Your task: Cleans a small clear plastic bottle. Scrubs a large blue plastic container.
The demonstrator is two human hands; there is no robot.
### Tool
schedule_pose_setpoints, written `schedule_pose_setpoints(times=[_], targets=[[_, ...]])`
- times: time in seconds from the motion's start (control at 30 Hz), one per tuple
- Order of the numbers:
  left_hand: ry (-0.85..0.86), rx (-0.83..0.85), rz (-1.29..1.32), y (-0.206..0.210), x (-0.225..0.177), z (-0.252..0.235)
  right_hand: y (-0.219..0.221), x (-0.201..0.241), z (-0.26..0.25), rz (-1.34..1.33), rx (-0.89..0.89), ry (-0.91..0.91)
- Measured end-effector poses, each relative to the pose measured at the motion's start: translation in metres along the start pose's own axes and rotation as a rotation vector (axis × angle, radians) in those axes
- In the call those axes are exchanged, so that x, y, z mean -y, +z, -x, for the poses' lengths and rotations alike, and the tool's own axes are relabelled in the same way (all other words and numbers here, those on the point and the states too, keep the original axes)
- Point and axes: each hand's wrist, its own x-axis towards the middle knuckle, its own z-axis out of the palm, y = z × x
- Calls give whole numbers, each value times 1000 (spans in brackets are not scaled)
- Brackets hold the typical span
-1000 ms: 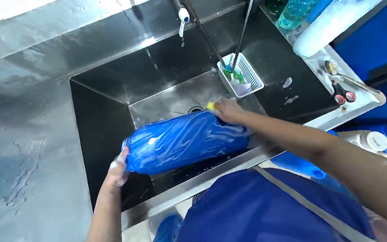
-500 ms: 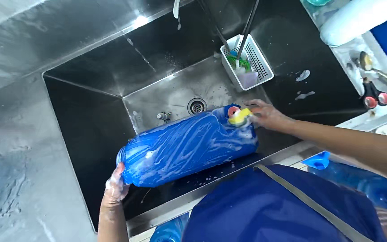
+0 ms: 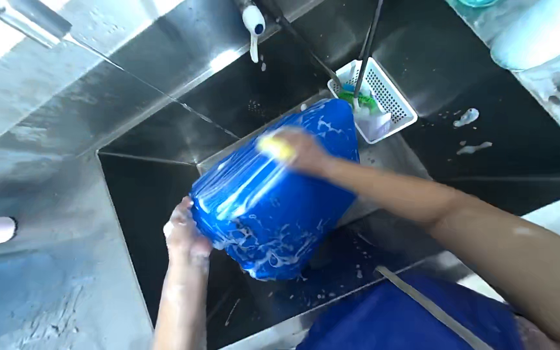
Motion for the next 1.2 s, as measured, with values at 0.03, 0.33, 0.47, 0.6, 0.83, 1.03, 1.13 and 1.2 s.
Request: schedule_pose_setpoints(times=[0.03, 0.33, 0.47, 0.6, 0.83, 1.03, 1.13, 1.2], targets=[[0, -58, 11, 1, 4, -13, -11, -56, -7, 56, 2, 233], [243, 61, -313, -10, 82, 8, 38, 19, 12, -391, 439, 167], [238, 89, -244, -24, 118, 9, 42, -189, 17, -62, 267, 752], [272, 121, -165, -19, 111, 2, 59, -43, -2, -125, 414, 420], [241, 246, -383, -62, 119, 1, 103, -35, -57, -276, 480, 101], [170, 351, -491, -78, 147, -8, 45, -112, 21, 97, 445, 391], [187, 415, -445, -81, 146, -13, 7, 25, 100, -194, 376, -161], [190, 419, -397, -82, 152, -17, -6, 13, 127, -353, 333, -287]])
